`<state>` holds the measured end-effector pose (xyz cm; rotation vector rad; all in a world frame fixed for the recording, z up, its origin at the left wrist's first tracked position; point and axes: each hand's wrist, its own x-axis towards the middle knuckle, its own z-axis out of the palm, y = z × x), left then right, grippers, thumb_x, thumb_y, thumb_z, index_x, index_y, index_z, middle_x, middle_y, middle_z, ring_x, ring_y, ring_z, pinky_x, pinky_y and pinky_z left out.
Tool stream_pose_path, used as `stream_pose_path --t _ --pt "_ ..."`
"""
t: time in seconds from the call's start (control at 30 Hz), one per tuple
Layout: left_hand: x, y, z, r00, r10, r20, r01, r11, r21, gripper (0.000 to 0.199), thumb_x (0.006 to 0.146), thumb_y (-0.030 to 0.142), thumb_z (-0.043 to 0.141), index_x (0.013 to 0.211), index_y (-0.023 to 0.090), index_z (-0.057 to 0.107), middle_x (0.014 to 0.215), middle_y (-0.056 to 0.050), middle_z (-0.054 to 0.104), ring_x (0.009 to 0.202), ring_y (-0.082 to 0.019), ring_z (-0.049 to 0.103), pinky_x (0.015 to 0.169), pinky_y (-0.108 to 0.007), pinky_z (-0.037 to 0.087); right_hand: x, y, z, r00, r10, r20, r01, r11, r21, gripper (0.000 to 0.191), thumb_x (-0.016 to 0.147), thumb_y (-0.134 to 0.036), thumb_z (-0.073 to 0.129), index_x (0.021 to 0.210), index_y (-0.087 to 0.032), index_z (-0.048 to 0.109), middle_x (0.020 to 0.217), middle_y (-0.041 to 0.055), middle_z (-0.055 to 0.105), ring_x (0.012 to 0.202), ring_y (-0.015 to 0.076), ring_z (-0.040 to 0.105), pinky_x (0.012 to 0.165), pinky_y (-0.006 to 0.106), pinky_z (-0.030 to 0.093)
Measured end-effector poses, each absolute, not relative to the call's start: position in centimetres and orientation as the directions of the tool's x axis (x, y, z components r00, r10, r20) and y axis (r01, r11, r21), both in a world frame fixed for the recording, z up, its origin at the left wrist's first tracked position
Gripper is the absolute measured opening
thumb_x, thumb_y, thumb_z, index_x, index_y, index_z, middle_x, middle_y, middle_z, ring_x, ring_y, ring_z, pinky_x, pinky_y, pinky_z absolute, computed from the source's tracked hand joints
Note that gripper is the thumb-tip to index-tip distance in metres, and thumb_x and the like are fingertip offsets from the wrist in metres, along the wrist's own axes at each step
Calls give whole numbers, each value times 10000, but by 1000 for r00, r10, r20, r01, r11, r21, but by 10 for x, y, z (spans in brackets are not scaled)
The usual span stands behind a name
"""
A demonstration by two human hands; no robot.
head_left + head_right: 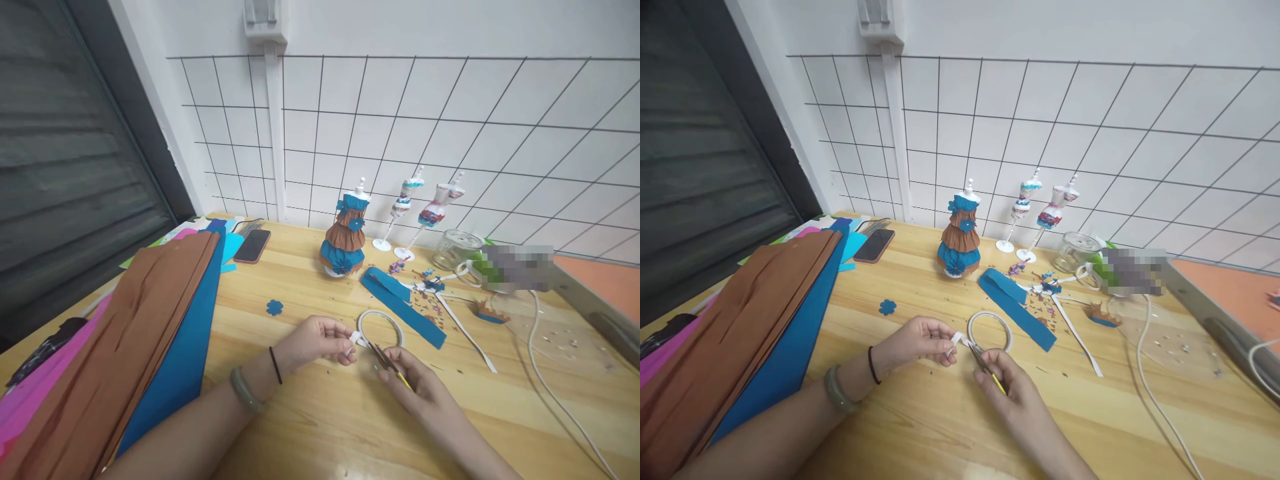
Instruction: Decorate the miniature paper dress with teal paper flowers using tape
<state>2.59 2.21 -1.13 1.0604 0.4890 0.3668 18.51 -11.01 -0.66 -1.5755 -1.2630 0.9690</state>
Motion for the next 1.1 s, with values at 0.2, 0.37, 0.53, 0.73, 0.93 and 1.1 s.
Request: stream_pose_path --t 0.2,0.37,0.53,0.73,0.93,1.1 --pt "26 22 -14 841 492 -225 -46 479 876 412 550 350 786 822 78 637 693 -65 654 629 -154 633 658 -306 484 189 -108 -4 145 988 -48 430 -107 -897 193 832 -373 500 792 -188 534 745 0 539 733 159 525 684 226 421" --pt "24 20 -10 866 453 -210 -55 503 863 352 596 339 761 807 80 650 758 -81 653 668 -142 625 705 -299 479 192 -108 -1 178 982 -57 462 -134 -877 216 817 -392 510 802 -184 566 756 8 566 740 170 542 685 222 430" --pt "22 20 -7 903 393 -174 -61 518 853 279 657 277 714 851 82 666 818 -87 643 723 -140 623 759 -291 474 191 -107 1 183 981 -60 466 -140 -874 240 807 -421 506 770 -188 554 753 13 588 742 177 553 687 230 435" --pt "20 23 -13 923 359 -136 -80 527 846 253 662 228 686 877 97 663 887 -108 643 798 -168 623 843 -336 453 189 -107 -7 186 982 -38 446 -119 -887 242 788 -422 535 730 -187 557 692 1 579 681 170 547 645 232 438" --pt "21 26 -15 918 369 -141 -54 472 880 368 667 287 669 992 120 629 882 -100 639 813 -167 616 854 -357 447 186 -108 -13 209 978 3 403 -84 -911 234 792 -409 540 715 -189 558 669 -6 569 661 162 542 623 222 434" --pt "25 19 -12 911 387 -143 13 320 947 272 668 305 675 851 105 652 802 -68 631 745 -144 590 763 -302 464 181 -108 -12 243 967 72 436 -42 -899 214 799 -381 533 695 -195 542 625 -18 544 606 144 524 579 213 423"
